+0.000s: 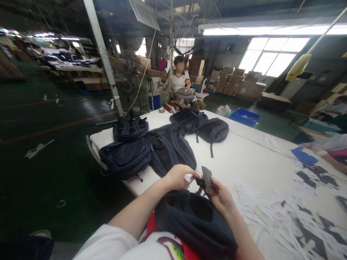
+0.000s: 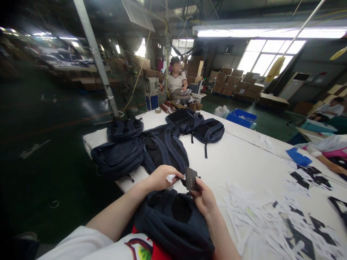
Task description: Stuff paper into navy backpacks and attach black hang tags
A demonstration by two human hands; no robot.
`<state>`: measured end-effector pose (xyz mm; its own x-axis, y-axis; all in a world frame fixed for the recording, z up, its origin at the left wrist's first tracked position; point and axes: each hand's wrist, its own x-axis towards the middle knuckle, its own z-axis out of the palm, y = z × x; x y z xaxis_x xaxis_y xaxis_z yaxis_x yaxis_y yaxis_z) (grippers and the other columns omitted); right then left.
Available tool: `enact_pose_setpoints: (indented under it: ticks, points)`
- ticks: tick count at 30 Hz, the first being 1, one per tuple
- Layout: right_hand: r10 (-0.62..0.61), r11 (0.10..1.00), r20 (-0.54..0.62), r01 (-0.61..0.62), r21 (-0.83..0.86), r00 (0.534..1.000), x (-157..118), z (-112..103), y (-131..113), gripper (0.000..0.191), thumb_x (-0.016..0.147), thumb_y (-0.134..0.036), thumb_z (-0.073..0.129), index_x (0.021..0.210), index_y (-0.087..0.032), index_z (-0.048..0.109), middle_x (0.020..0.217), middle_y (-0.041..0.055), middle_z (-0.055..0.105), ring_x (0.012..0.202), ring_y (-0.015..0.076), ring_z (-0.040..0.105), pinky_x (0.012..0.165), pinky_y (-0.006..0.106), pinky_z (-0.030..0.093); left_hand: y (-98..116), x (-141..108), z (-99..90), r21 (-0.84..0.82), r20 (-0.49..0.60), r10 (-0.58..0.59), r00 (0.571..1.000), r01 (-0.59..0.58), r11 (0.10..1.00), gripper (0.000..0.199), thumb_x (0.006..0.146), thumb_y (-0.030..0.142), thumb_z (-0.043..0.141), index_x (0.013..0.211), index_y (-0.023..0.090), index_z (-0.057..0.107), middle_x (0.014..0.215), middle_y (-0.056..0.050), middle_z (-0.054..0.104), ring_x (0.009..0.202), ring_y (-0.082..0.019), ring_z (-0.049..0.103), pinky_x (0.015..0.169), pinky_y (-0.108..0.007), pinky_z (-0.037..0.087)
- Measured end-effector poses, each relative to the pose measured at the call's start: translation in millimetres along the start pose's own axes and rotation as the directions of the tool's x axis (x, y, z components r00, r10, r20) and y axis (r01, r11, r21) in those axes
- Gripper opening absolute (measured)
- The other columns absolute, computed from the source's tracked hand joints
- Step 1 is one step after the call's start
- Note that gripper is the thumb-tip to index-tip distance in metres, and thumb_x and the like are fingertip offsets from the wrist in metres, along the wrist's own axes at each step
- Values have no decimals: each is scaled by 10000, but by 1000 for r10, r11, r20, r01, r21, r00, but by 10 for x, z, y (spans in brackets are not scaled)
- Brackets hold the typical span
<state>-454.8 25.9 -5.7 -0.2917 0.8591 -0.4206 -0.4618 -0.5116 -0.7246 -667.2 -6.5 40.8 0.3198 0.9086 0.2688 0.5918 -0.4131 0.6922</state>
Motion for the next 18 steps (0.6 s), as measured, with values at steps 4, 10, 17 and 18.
enact_pose_setpoints:
  ticks: [4,10,17,18]
  points:
    - [104,994,73,-105,6,992,-22,-7,-15,141,784,-250,714,886,-152,713,874,55,754,791,191,707,803,363,586,43,21,-5,164,49,70,996,-78,983,328,827,189,549,1095,258,725,857,-48,704,777,-188,630,728,-261,432]
    - [170,984,66,-172,38,983,-26,1,-21,175,784,-234,707,906,-108,704,871,86,753,781,188,710,802,327,579,153,24,-4,265,174,106,979,-151,952,328,745,120,608,1015,263,728,840,-29,682,775,-193,620,687,-257,406]
    - [132,990,129,-123,-73,983,-43,-51,-11,223,681,-271,826,847,-173,713,777,7,733,644,111,641,582,187,519,202,23,-21,248,155,171,973,-206,947,207,773,133,596,933,222,692,870,-14,682,783,-166,628,682,-238,429]
    - [139,988,160,-126,-87,977,-49,-59,-12,241,672,-276,835,858,-183,712,782,1,730,632,104,630,568,183,508,204,24,-19,261,144,165,976,-198,945,171,783,141,587,907,212,682,859,-15,680,779,-165,628,683,-238,435]
